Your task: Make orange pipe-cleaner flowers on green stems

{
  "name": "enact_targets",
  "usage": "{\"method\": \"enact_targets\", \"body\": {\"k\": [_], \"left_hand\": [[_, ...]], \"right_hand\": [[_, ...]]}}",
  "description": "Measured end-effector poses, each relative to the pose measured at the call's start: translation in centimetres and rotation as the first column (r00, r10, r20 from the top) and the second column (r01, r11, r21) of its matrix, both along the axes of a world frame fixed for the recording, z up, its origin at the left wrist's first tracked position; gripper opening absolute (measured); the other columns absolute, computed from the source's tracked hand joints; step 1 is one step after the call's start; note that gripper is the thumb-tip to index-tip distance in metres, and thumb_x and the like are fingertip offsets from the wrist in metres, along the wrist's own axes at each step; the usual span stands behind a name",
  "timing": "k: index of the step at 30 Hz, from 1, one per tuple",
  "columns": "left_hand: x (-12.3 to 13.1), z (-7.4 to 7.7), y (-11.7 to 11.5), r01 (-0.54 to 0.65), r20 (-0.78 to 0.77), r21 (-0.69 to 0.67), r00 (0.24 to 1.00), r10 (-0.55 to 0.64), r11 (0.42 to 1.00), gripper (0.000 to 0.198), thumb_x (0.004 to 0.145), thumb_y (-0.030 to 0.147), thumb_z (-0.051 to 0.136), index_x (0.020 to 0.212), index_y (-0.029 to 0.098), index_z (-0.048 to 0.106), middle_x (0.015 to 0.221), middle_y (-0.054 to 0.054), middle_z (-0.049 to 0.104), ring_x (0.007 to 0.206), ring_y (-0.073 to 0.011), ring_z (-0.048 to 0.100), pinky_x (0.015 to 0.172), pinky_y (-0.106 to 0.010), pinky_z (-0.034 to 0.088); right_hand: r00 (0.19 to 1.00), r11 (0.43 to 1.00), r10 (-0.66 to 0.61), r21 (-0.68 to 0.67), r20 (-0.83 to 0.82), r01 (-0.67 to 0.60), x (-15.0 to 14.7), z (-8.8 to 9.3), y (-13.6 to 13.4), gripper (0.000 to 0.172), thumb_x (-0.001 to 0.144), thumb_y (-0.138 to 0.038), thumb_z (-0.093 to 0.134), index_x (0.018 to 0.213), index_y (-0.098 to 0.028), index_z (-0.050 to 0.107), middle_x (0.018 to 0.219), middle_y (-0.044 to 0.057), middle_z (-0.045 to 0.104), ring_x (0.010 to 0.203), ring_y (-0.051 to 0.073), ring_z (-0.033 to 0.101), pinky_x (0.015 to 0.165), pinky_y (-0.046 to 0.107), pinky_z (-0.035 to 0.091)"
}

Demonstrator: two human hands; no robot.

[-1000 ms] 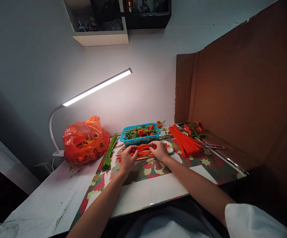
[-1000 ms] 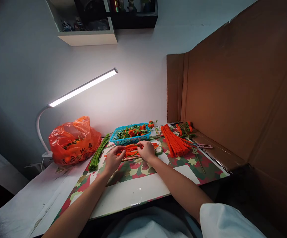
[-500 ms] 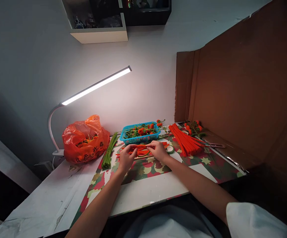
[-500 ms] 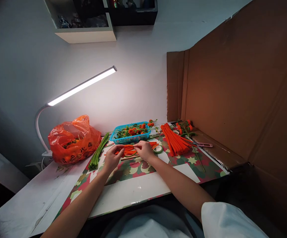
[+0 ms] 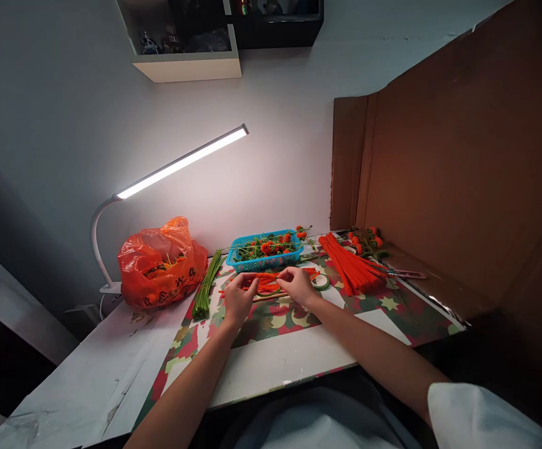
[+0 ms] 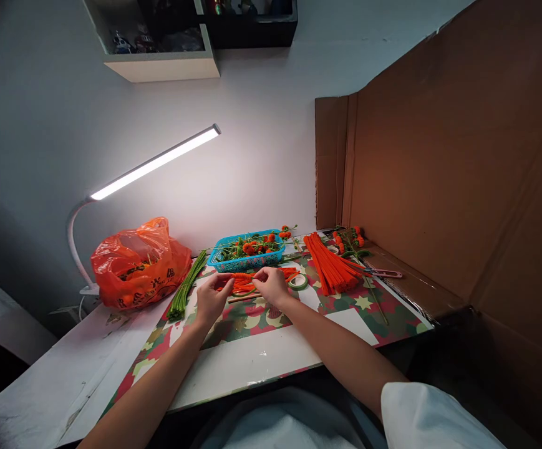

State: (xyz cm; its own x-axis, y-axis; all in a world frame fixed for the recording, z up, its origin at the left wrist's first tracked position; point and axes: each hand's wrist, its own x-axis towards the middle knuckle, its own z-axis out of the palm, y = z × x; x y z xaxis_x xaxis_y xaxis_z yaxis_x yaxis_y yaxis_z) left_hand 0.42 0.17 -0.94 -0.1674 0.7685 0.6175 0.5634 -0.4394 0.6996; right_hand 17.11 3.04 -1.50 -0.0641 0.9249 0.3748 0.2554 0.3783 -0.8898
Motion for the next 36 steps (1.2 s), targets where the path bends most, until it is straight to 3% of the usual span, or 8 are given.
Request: {"method": "enact_targets", "body": {"k": [5, 9, 15, 20, 23, 30, 36], "left_hand": [[-0.1, -0.5, 0.2, 0.078, 0.034, -0.035, 0.996, -0.077, 0.996, 0.022, 0.074, 0.037, 0.060, 0.082, 0.017, 0.066, 0.073, -0.004, 0.069, 0.062, -0.0164, 0.064, 0.055, -0.025, 0.051], [-0.2, -0.9, 0.6, 0.203, 0.184, -0.116, 0.966, -0.179, 0.972, 0.029, 0.073, 0.043, 0.062, 0.082, 0.015, 0.066, 0.067, -0.003, 0.067, 0.057, -0.0153, 0.063, 0.051, -0.024, 0.050], [-0.4, -1.0, 1.1, 0.237, 0.404, -0.160, 0.901, -0.155, 0.958, 0.040, 0.067, 0.048, 0.067, 0.085, 0.012, 0.067, 0.073, -0.006, 0.069, 0.062, -0.0153, 0.063, 0.053, -0.024, 0.050], [-0.8, -1.4, 1.7, 0.308, 0.513, -0.106, 0.831, -0.213, 0.945, 0.041, 0.063, 0.044, 0.072, 0.090, 0.014, 0.068, 0.073, -0.004, 0.068, 0.061, -0.0136, 0.063, 0.060, -0.026, 0.052], [-0.8, -1.3, 1.7, 0.328, 0.484, -0.101, 0.841, -0.241, 0.939, 0.040, 0.063, 0.044, 0.072, 0.090, 0.014, 0.069, 0.073, -0.004, 0.068, 0.061, -0.0135, 0.062, 0.058, -0.026, 0.052], [-0.4, -0.7, 0.8, 0.404, 0.421, -0.163, 0.854, -0.307, 0.900, 0.037, 0.064, 0.041, 0.073, 0.088, 0.013, 0.069, 0.067, -0.004, 0.067, 0.056, -0.0127, 0.060, 0.051, -0.022, 0.048], [0.0, -0.6, 0.6, 0.405, 0.435, -0.153, 0.847, -0.306, 0.902, 0.031, 0.064, 0.037, 0.074, 0.085, 0.014, 0.069, 0.067, -0.003, 0.068, 0.057, -0.0126, 0.061, 0.050, -0.020, 0.046]], "right_hand": [[0.998, 0.997, 0.004, -0.071, -0.067, -0.009, 0.0, -0.1, 0.2, 0.004, 0.063, -0.018, 0.061, 0.061, -0.015, 0.061, 0.059, 0.001, 0.063, 0.055, 0.013, 0.056, 0.050, 0.022, 0.042], [0.988, 0.990, 0.036, -0.129, -0.152, -0.056, 0.1, -0.5, 0.8, 0.007, 0.063, -0.022, 0.063, 0.062, -0.015, 0.062, 0.057, 0.001, 0.062, 0.052, 0.012, 0.055, 0.049, 0.022, 0.042], [0.953, 0.978, 0.103, -0.148, -0.285, -0.150, 0.0, -0.6, 0.8, 0.016, 0.059, -0.028, 0.070, 0.066, -0.014, 0.064, 0.061, 0.002, 0.064, 0.055, 0.012, 0.057, 0.052, 0.024, 0.045], [0.921, 0.932, 0.135, -0.269, -0.365, -0.242, -0.1, -0.4, 0.3, 0.024, 0.049, -0.029, 0.077, 0.060, -0.014, 0.063, 0.055, 0.000, 0.062, 0.050, 0.012, 0.056, 0.052, 0.025, 0.046], [0.932, 0.933, 0.173, -0.251, -0.319, -0.259, 0.2, -0.2, 0.3, 0.023, 0.050, -0.029, 0.077, 0.060, -0.014, 0.063, 0.054, 0.000, 0.062, 0.050, 0.011, 0.056, 0.051, 0.024, 0.045], [0.977, 0.977, 0.211, -0.019, -0.025, -0.211, 1.7, 0.3, 1.2, 0.018, 0.058, -0.030, 0.071, 0.061, -0.013, 0.065, 0.057, 0.003, 0.063, 0.054, 0.013, 0.056, 0.049, 0.022, 0.040], [0.981, 0.979, 0.194, -0.059, -0.012, -0.194, 1.7, 0.1, 1.4, 0.018, 0.060, -0.030, 0.070, 0.065, -0.013, 0.066, 0.060, 0.004, 0.065, 0.055, 0.014, 0.058, 0.051, 0.023, 0.042]]}}
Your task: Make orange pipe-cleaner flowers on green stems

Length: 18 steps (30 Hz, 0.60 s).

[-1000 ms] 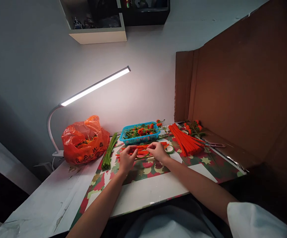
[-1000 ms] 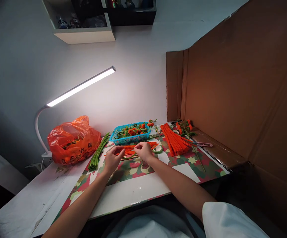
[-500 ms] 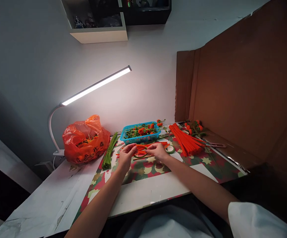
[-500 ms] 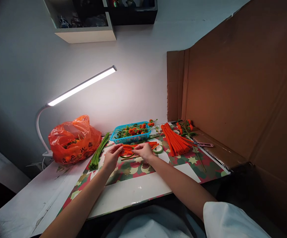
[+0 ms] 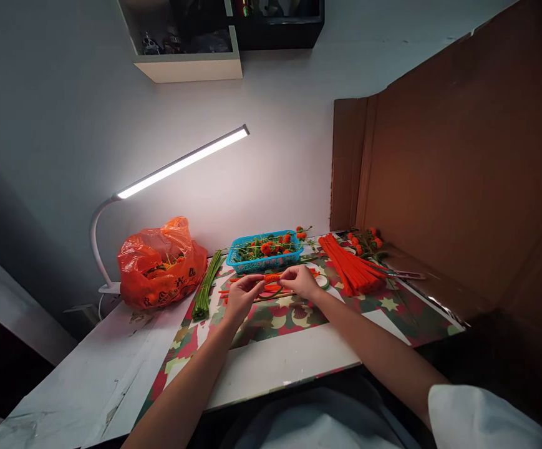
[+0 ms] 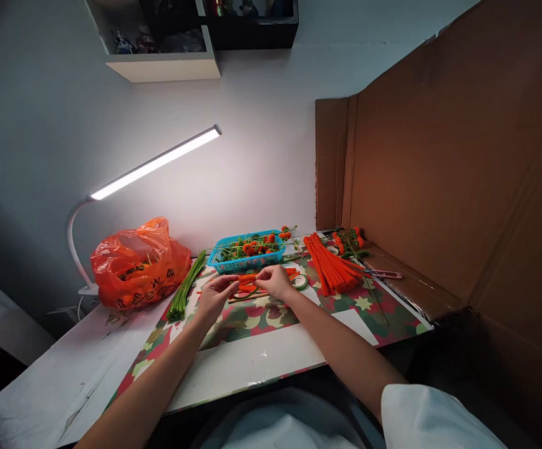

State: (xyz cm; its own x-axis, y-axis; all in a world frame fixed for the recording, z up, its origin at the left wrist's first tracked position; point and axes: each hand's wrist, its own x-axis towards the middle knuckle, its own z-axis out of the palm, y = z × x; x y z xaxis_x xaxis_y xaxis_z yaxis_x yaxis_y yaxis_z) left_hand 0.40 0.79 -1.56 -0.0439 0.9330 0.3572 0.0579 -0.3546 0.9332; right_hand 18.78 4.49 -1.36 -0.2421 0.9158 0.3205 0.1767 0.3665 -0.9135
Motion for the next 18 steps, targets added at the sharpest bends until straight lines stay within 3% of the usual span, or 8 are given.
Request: {"method": "enact_targets", "body": {"k": [10, 18], "left_hand": [[0.27, 0.03, -0.11, -0.106, 0.085, 0.044, 0.991, 0.102, 0.993, 0.026, 0.066, 0.034, 0.072, 0.083, 0.015, 0.068, 0.063, -0.001, 0.066, 0.053, -0.0111, 0.058, 0.049, -0.020, 0.046], [-0.02, 0.06, 0.10, -0.082, 0.068, 0.035, 0.994, 0.080, 0.996, 0.027, 0.064, 0.034, 0.072, 0.081, 0.014, 0.068, 0.060, 0.000, 0.065, 0.050, -0.0105, 0.057, 0.047, -0.020, 0.046]], "right_hand": [[0.991, 0.991, -0.132, 0.016, 0.003, 0.132, -0.47, -0.34, 0.21, 0.012, 0.065, -0.026, 0.065, 0.063, -0.014, 0.063, 0.058, 0.003, 0.063, 0.054, 0.013, 0.056, 0.050, 0.022, 0.041], [0.994, 0.989, -0.093, 0.121, 0.052, 0.086, -0.09, -0.11, 0.01, 0.010, 0.065, -0.023, 0.066, 0.063, -0.014, 0.063, 0.060, 0.003, 0.063, 0.055, 0.012, 0.056, 0.051, 0.021, 0.040]]}}
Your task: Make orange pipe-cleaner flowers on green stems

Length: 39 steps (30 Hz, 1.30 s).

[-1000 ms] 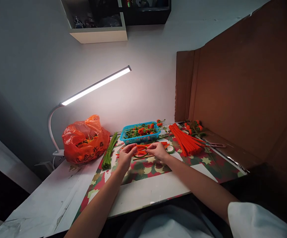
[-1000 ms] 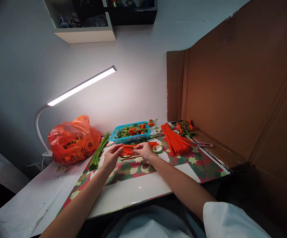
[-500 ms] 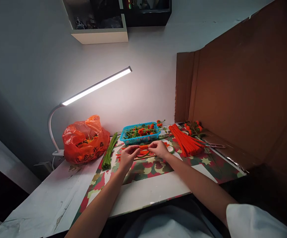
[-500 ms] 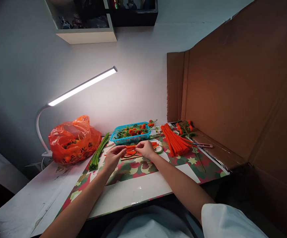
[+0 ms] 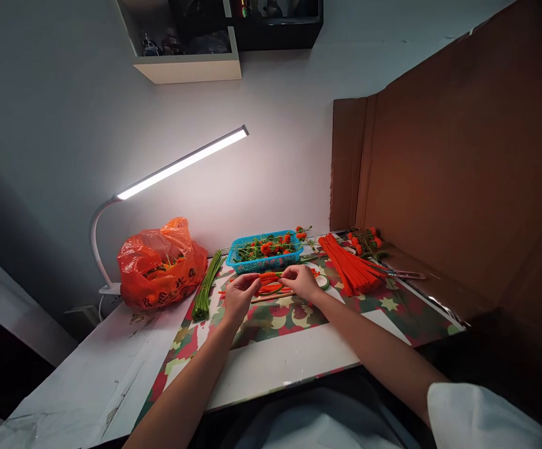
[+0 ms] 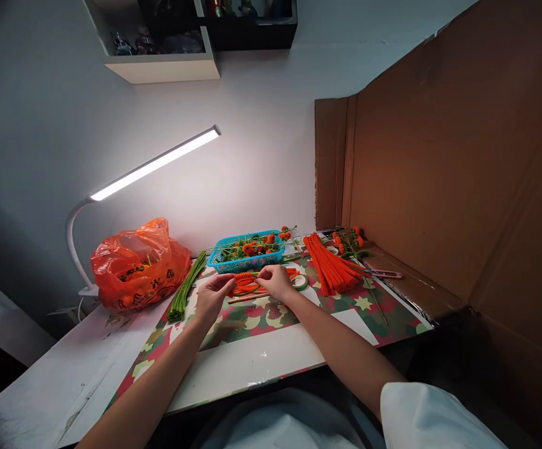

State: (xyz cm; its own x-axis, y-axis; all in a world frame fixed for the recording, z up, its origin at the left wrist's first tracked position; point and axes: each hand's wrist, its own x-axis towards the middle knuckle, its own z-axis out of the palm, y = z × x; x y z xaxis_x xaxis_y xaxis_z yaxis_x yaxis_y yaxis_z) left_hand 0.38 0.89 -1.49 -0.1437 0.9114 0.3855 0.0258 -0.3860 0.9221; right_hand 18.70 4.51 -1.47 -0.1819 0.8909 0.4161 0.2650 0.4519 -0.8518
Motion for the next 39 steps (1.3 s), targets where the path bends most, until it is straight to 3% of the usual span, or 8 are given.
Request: {"method": "enact_targets", "body": {"k": [6, 10, 17, 23, 29, 39], "left_hand": [[0.4, 0.4, -0.4, 0.028, -0.081, 0.007, 0.996, -0.027, 1.000, 0.025, 0.064, 0.034, 0.072, 0.078, 0.014, 0.068, 0.058, 0.000, 0.065, 0.047, -0.0102, 0.056, 0.045, -0.021, 0.046], [0.4, 0.3, -0.4, 0.043, -0.101, -0.002, 0.994, -0.043, 0.999, 0.024, 0.065, 0.033, 0.072, 0.077, 0.014, 0.068, 0.059, -0.001, 0.066, 0.047, -0.0103, 0.056, 0.045, -0.020, 0.046], [0.3, 0.1, -0.3, 0.013, -0.115, 0.002, 0.993, -0.013, 1.000, 0.028, 0.065, 0.037, 0.072, 0.080, 0.014, 0.068, 0.066, -0.004, 0.069, 0.055, -0.0140, 0.062, 0.047, -0.021, 0.047], [0.2, -0.1, -0.2, -0.045, -0.117, 0.046, 0.992, 0.050, 0.998, 0.025, 0.065, 0.038, 0.072, 0.077, 0.015, 0.067, 0.065, -0.003, 0.068, 0.056, -0.0139, 0.063, 0.049, -0.022, 0.048], [0.4, -0.1, -0.4, -0.093, -0.132, 0.095, 0.986, 0.105, 0.991, 0.021, 0.067, 0.036, 0.070, 0.076, 0.017, 0.067, 0.065, -0.002, 0.068, 0.057, -0.0142, 0.062, 0.048, -0.021, 0.048], [0.7, 0.3, -0.8, -0.113, -0.150, 0.084, 0.981, 0.124, 0.990, 0.022, 0.068, 0.036, 0.068, 0.078, 0.016, 0.067, 0.063, -0.002, 0.066, 0.055, -0.0136, 0.061, 0.047, -0.021, 0.046]], "right_hand": [[0.982, 0.973, -0.043, 0.231, 0.186, -0.001, 0.4, 0.5, -0.4, 0.009, 0.070, -0.015, 0.060, 0.061, -0.016, 0.063, 0.059, 0.001, 0.062, 0.055, 0.011, 0.053, 0.052, 0.021, 0.037], [0.983, 0.964, -0.056, 0.267, 0.177, 0.007, 0.5, 0.7, -0.5, 0.010, 0.070, -0.015, 0.059, 0.061, -0.016, 0.063, 0.059, 0.001, 0.062, 0.055, 0.011, 0.053, 0.052, 0.021, 0.037], [0.998, 1.000, 0.013, 0.017, 0.056, -0.014, -0.3, 0.0, -0.7, 0.004, 0.065, -0.018, 0.063, 0.063, -0.015, 0.062, 0.060, 0.001, 0.062, 0.055, 0.011, 0.055, 0.051, 0.020, 0.039], [0.984, 0.970, 0.109, -0.202, -0.141, -0.137, -0.8, -1.0, -0.2, 0.010, 0.064, -0.022, 0.066, 0.065, -0.014, 0.060, 0.058, 0.000, 0.061, 0.053, 0.011, 0.055, 0.050, 0.021, 0.043], [0.967, 0.926, 0.141, -0.316, -0.213, -0.204, -1.2, -1.6, 0.2, 0.008, 0.063, -0.017, 0.068, 0.065, -0.014, 0.061, 0.056, 0.000, 0.061, 0.049, 0.010, 0.055, 0.047, 0.020, 0.044], [0.951, 0.896, 0.083, -0.396, -0.298, -0.202, -1.3, -0.5, -0.7, 0.007, 0.063, -0.010, 0.066, 0.069, -0.013, 0.067, 0.058, 0.000, 0.063, 0.050, 0.009, 0.055, 0.052, 0.021, 0.047]]}}
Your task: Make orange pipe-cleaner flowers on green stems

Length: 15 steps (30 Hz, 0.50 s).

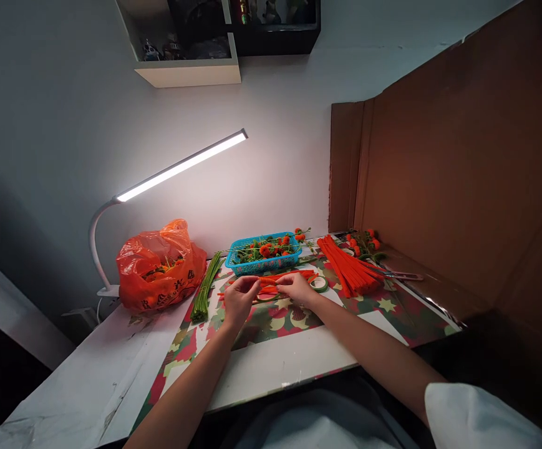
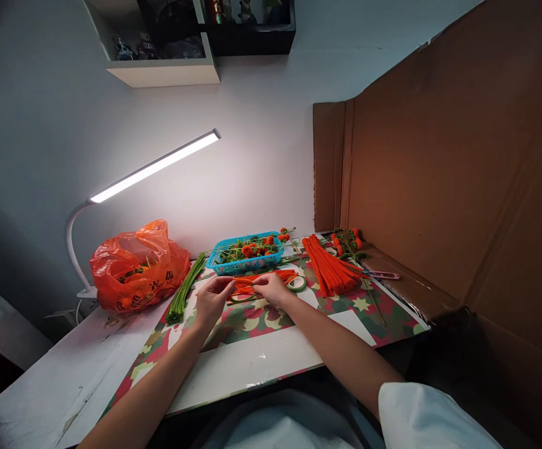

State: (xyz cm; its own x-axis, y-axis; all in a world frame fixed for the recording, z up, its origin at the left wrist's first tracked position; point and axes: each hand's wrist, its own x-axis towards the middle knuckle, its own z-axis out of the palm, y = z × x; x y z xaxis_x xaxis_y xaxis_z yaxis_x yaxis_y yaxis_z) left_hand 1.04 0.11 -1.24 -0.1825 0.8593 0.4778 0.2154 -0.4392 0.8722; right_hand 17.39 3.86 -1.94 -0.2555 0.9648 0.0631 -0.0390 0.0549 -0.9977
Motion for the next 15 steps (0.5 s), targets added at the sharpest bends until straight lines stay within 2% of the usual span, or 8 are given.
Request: {"method": "enact_targets", "body": {"k": [9, 12, 15], "left_hand": [[-0.01, -0.01, -0.07, -0.012, -0.024, -0.005, 1.000, 0.012, 1.000, 0.022, 0.069, 0.037, 0.068, 0.076, 0.016, 0.066, 0.063, -0.002, 0.065, 0.055, -0.0136, 0.060, 0.046, -0.021, 0.046], [-0.33, -0.30, 0.24, 0.005, -0.009, 0.009, 1.000, -0.004, 1.000, 0.022, 0.067, 0.035, 0.070, 0.075, 0.016, 0.065, 0.065, -0.002, 0.065, 0.056, -0.0128, 0.060, 0.048, -0.020, 0.046], [-0.64, -0.53, 0.55, 0.041, 0.060, 0.004, 0.997, -0.041, 0.999, 0.025, 0.065, 0.036, 0.072, 0.074, 0.015, 0.063, 0.066, -0.002, 0.066, 0.058, -0.0134, 0.061, 0.052, -0.022, 0.049]], "right_hand": [[0.987, 0.995, -0.093, 0.031, 0.134, 0.090, 0.01, -0.30, 0.15, 0.005, 0.062, -0.010, 0.062, 0.062, -0.013, 0.066, 0.050, -0.001, 0.059, 0.043, 0.009, 0.051, 0.042, 0.019, 0.039], [0.994, 0.998, -0.064, 0.022, 0.090, 0.063, -0.14, -0.35, -0.08, 0.003, 0.062, -0.011, 0.064, 0.061, -0.013, 0.065, 0.054, 0.000, 0.061, 0.045, 0.009, 0.053, 0.046, 0.019, 0.043], [0.999, 0.999, 0.035, -0.003, 0.036, -0.035, -0.21, -0.13, -0.51, 0.001, 0.063, -0.014, 0.067, 0.063, -0.013, 0.067, 0.056, 0.000, 0.062, 0.047, 0.009, 0.054, 0.050, 0.021, 0.045]]}}
